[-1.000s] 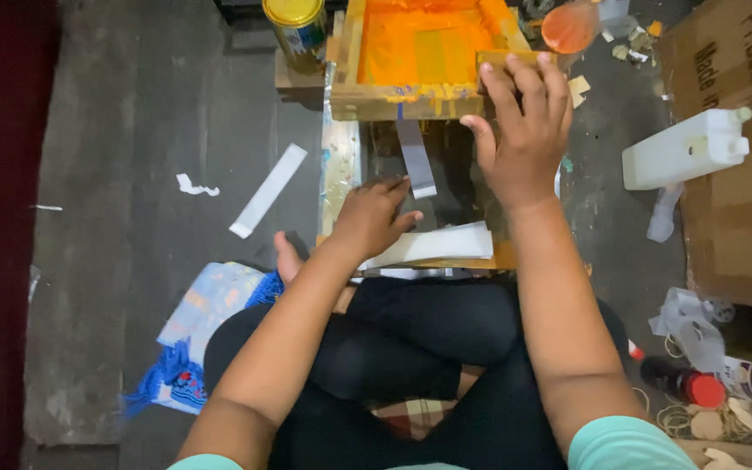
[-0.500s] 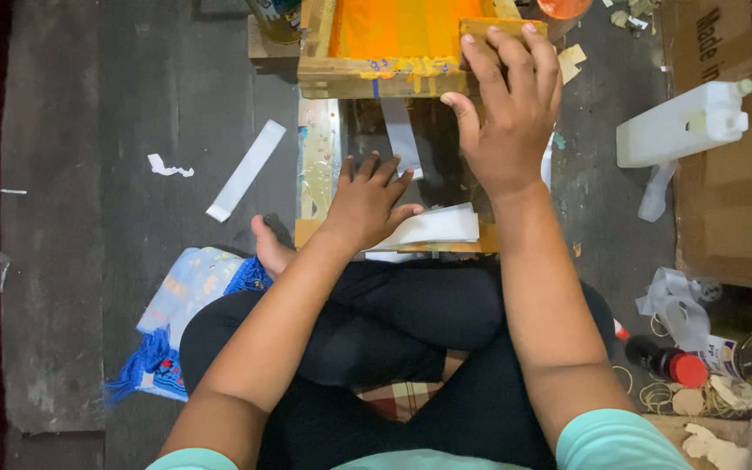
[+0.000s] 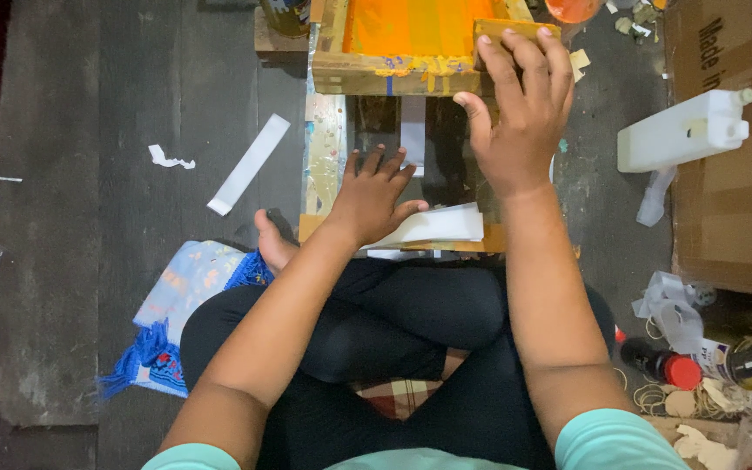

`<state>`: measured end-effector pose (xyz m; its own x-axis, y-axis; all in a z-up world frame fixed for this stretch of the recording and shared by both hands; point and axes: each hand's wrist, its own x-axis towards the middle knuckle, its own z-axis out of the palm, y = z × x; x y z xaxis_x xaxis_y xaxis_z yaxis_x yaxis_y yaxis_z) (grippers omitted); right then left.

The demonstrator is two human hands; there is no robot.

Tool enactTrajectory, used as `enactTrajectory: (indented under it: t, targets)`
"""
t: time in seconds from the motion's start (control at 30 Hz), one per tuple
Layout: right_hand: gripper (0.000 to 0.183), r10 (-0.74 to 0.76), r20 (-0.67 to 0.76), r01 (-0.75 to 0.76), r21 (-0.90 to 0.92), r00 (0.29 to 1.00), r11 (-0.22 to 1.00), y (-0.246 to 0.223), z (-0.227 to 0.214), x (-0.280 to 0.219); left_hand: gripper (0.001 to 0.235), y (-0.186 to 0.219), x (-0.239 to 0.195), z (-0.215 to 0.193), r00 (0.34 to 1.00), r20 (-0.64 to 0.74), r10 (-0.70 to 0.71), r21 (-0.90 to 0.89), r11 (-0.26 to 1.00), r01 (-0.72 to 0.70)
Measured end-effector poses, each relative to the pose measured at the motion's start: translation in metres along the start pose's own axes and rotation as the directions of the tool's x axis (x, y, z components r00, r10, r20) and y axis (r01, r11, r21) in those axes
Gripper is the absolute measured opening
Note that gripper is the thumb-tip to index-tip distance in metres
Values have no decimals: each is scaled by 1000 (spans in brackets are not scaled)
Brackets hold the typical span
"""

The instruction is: The person screen prints on a strip of translucent material by aligning it under a frame and pulling a wooden squeegee across orange ink.

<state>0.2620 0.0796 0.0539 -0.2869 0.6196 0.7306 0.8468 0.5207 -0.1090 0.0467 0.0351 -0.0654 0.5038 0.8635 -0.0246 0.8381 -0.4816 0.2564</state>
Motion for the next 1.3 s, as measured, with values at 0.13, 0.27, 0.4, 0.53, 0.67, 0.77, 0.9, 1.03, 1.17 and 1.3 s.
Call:
enactTrajectory:
  t: [0.13,0.27,0.4,0.53,0.67,0.77,0.9,1.03,1.17,1.3]
  targets:
    - [39,-8,-22,7,-4,1000,1000,0,2,0,75,5,-1,-17,995,102,-21,-18,1000,23]
    - [40,-8,-21,8,-3,1000,1000,0,-2,2,52,9,-7,-43,979,-191,67,-82,993,-84]
    - [40,14,-16,-13,70,1000,997,1,-5,2,51,11,-17,-70,698,-714,-59,-179,979,-100]
    - [44,-29,-62,34,82,998,996,6,-4,3,80,-4,-20,-57,547,-789,-279,-279,957,84]
    - [51,-37,-35,39,63,999,997,10,-5,-1,76,-15,-21,-63,753,-523,-399,-602,798,5]
    - [59,-35,16,34,34,999,999,16,-4,-7,76,-18,-18,-60,767,-467,-440,-682,731,4]
    - [74,-20,136,24,-26,991,999,22,-3,-12,76,-26,-16,-61,783,-351,-513,-707,694,138]
    - [84,-72,209,75,-6,975,997,29,4,-18,74,-39,-19,-54,829,-252,-500,-649,722,239]
    - [98,161,578,-182,-21,800,983,18,6,-12,83,-49,-22,-53,898,-56,-437,-546,766,339]
    - [102,211,769,-238,-78,604,968,13,18,-15,83,-57,-25,-44,943,-72,-326,-413,870,269]
